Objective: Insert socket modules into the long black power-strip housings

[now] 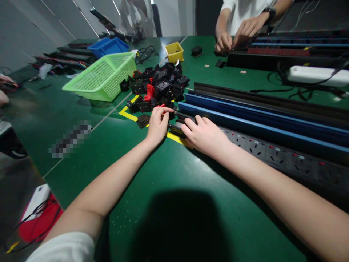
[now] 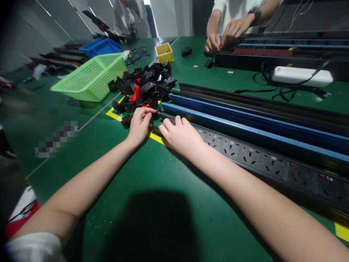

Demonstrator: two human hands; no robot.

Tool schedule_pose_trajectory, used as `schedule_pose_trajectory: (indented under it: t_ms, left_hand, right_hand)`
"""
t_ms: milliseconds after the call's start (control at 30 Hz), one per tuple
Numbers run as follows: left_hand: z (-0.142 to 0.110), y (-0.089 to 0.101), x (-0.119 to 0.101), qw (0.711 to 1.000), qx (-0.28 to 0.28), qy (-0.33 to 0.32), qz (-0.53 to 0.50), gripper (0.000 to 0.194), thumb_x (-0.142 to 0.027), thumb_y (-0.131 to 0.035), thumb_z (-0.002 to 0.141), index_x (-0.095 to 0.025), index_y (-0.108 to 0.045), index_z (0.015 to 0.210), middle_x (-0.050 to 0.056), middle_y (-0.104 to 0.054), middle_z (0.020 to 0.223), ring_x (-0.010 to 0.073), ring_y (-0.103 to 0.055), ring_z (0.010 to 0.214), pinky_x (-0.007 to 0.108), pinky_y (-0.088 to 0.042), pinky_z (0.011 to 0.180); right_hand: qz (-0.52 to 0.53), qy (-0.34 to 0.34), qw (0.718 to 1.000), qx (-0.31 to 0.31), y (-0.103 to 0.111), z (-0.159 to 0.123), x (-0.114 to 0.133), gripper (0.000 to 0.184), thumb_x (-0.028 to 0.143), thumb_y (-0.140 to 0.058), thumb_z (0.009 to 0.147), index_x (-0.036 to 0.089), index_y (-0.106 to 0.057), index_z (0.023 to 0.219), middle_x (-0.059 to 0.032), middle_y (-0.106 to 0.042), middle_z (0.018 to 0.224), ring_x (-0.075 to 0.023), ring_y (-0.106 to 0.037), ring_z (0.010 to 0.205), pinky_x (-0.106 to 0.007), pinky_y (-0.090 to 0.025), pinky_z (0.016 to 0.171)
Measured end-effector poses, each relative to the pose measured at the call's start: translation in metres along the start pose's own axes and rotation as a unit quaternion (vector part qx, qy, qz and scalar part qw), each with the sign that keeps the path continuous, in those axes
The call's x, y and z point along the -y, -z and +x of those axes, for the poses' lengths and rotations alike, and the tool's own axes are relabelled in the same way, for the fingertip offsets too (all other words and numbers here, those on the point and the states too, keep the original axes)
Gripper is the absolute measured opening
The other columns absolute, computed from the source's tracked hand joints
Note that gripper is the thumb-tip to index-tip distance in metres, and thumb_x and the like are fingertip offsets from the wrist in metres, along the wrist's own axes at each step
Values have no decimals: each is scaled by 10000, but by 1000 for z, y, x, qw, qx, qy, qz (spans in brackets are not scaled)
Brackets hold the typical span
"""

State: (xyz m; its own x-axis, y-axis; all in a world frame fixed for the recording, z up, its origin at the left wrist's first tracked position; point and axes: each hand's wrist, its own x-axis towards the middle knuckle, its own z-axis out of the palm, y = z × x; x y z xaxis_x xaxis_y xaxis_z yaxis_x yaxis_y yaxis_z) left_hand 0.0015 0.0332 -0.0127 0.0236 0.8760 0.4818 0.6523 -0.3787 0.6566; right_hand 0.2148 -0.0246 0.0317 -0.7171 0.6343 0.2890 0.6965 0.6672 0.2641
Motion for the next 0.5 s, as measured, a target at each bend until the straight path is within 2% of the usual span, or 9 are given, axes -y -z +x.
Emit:
schedule_pose_trajectory:
  t_ms: [100, 367, 500]
  left_hand:
    - [-1, 1, -4, 1000, -10, 4, 3, 236, -224, -487, 952, -218, -721, 920, 50, -615, 974, 194, -599, 937, 333, -499, 847]
    - [-1, 2, -6, 1000, 1, -8, 10, 300, -182, -435, 925, -221, -729, 883, 44, -625, 919, 201, -590, 915, 352, -486, 863]
    - [0, 1, -2, 1000, 8, 0, -12, 315, -191, -475, 907, -233, -726, 1092, 38, -672, 1015, 191, -601, 901, 342, -497, 847]
  right_hand:
    - [3, -2, 1000, 3, -1, 0, 0, 212, 197, -439, 994, 139, -582, 1139, -125, -627, 1104, -284, -579, 985, -355, -331, 713]
    - [6, -4, 1000, 1, -1, 0, 0, 210, 196, -434, 993, 142, -582, 1131, -123, -626, 1100, -286, -577, 986, -359, -329, 715]
    - [9, -4, 1000, 5, 0, 0, 0, 207, 209, -436, 997, 141, -583, 1125, -130, -628, 1110, -288, -576, 994, -360, -334, 721]
